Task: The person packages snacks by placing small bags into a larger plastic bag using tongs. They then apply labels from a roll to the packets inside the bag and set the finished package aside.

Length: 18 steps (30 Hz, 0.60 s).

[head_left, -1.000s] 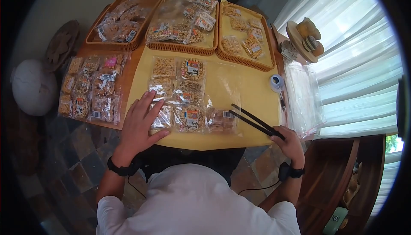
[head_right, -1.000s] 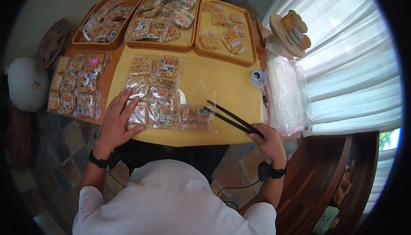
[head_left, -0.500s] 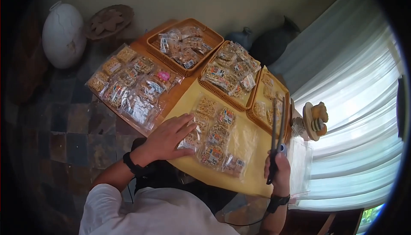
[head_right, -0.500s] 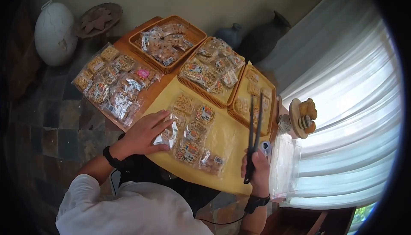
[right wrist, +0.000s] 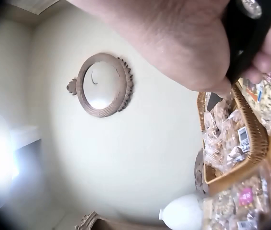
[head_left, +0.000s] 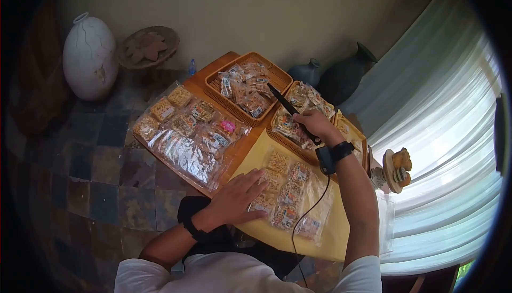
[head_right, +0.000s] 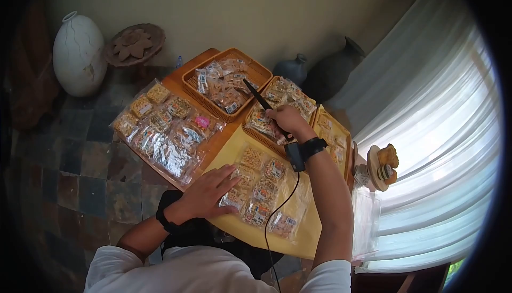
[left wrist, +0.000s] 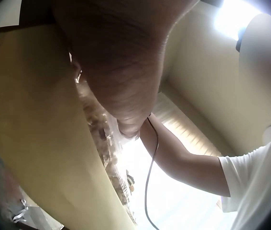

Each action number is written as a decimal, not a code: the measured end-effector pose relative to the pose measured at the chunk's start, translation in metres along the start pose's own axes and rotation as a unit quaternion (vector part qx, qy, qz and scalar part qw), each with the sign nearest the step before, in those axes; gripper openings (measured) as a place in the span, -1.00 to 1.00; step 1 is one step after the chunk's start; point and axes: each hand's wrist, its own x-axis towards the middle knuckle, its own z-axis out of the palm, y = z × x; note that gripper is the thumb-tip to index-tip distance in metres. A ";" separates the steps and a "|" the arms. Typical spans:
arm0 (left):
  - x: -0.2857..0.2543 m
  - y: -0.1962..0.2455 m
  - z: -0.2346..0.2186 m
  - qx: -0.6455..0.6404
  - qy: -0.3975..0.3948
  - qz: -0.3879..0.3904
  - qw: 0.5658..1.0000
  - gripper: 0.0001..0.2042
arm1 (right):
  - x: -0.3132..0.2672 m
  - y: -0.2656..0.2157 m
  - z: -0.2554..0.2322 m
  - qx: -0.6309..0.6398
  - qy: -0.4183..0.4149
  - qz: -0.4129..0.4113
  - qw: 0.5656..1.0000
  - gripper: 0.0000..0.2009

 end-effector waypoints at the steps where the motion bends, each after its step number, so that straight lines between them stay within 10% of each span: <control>1: 0.000 0.000 0.000 -0.005 0.000 0.000 1.000 -0.14 | 0.007 -0.001 0.000 0.043 -0.003 0.009 0.999 -0.58; 18: -0.002 0.000 0.000 -0.030 -0.003 0.007 1.000 -0.18 | 0.093 0.010 -0.060 -0.005 -0.136 0.085 0.987 -0.69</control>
